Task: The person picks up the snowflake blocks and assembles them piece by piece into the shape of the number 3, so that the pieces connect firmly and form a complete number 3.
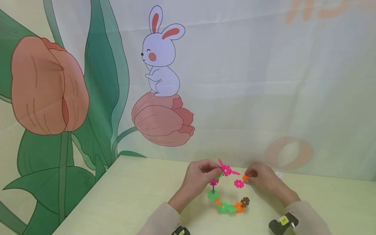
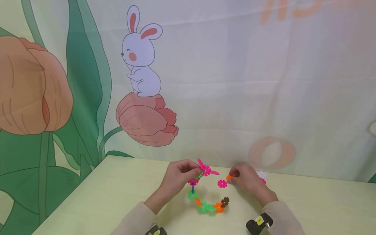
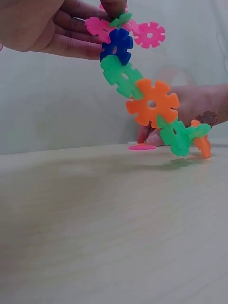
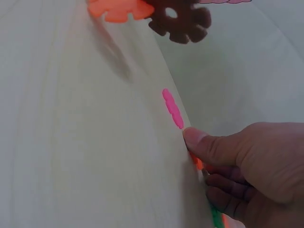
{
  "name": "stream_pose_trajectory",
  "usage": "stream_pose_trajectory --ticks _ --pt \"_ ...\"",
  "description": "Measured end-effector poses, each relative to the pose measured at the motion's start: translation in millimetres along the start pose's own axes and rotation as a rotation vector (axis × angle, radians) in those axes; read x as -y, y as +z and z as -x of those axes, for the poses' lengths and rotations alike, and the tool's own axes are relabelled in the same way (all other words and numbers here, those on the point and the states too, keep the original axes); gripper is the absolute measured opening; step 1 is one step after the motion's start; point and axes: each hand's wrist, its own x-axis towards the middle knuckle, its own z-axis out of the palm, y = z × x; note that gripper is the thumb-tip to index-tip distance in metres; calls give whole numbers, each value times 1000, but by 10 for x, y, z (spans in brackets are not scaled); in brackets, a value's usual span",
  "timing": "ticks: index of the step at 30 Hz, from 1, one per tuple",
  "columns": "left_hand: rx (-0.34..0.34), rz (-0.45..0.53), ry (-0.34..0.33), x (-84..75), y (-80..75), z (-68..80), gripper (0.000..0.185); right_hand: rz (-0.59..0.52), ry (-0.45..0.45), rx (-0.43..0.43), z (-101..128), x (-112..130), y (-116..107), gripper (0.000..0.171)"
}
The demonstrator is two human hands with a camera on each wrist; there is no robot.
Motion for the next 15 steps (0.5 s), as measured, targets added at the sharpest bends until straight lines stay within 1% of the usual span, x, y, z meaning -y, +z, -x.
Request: stream_pose_trajectory --ticks 6,9,11,13,15 --pt "-34 21 16 6 0 0 8 -2 65 -11 36 74 -25 27" --pt "-57 21 19 0 -3 3 9 -41 100 -16 55 113 -68 24" --pt "-76 8 13 -1 -9 2 10 -128 113 -25 71 153 -119 19" --pt "-100 -8 4 1 -18 0 11 -274 117 -32 92 198 -179 17" --pt "-123 -18 0 10 -27 -4 11 -435 116 -41 117 252 -242 23"
